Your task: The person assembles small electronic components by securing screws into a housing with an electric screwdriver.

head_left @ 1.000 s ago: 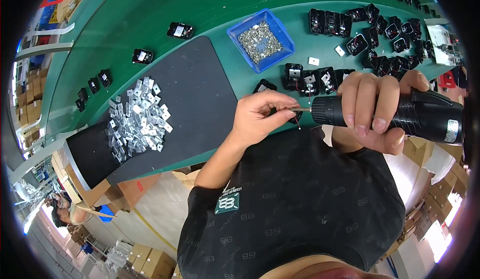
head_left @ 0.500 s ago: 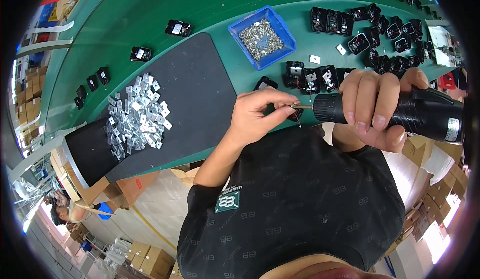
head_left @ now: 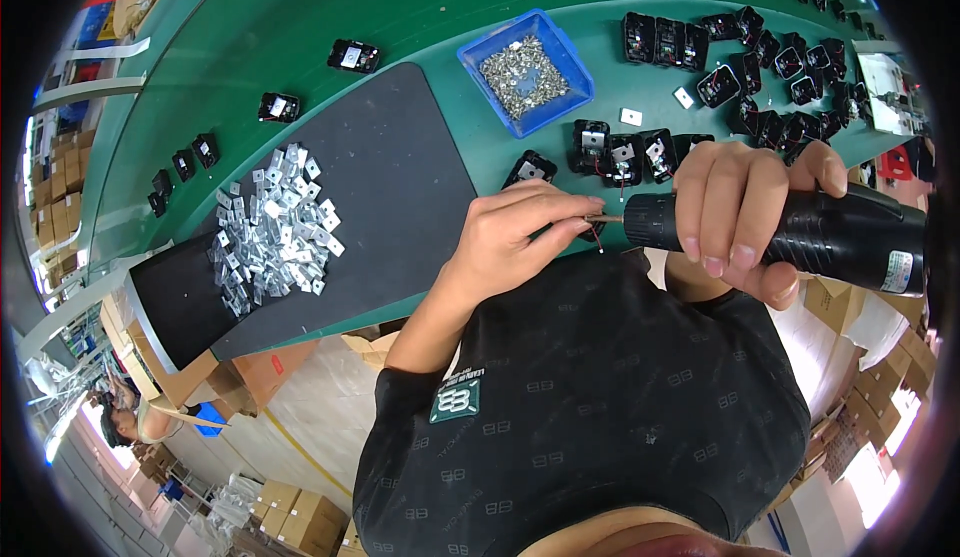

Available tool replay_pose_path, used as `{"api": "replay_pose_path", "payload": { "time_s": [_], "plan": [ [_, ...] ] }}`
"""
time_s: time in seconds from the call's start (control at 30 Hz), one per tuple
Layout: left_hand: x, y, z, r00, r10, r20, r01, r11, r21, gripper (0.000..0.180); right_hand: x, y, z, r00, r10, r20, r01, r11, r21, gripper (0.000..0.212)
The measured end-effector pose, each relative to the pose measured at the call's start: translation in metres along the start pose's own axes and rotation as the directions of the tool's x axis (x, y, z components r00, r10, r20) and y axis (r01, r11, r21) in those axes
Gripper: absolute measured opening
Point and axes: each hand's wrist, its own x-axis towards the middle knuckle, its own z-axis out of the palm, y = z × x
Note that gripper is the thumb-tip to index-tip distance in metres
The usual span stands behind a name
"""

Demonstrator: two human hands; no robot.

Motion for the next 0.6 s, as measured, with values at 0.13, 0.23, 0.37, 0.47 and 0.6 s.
{"api": "replay_pose_path", "payload": {
  "time_s": [0.13,0.23,0.37,0.47,0.6],
  "plan": [
    [0.002,0.001,0.000,0.999,0.036,-0.003,-0.036,0.999,0.032,0.020,-0.001,0.003,0.000,1.000,-0.002,0.022,0.002,1.000,0.005,0.062],
    [0.001,0.000,-0.004,0.997,0.066,0.033,-0.068,0.995,0.076,0.019,-0.001,0.002,0.001,1.000,0.014,0.001,-0.014,1.000,-0.007,0.061],
    [0.001,0.000,-0.008,0.995,0.082,0.048,-0.088,0.985,0.149,0.035,-0.005,0.006,0.000,0.999,0.014,-0.046,-0.015,0.999,-0.035,0.063],
    [-0.008,-0.015,-0.031,0.986,0.078,0.146,-0.117,0.952,0.282,0.049,-0.008,-0.001,-0.006,0.999,0.018,-0.048,-0.021,0.998,-0.066,0.062],
    [-0.022,-0.022,-0.054,0.951,-0.193,0.241,0.011,0.801,0.598,0.066,-0.011,-0.002,-0.013,0.997,0.062,-0.043,-0.064,0.997,-0.035,0.074]
  ]
}}
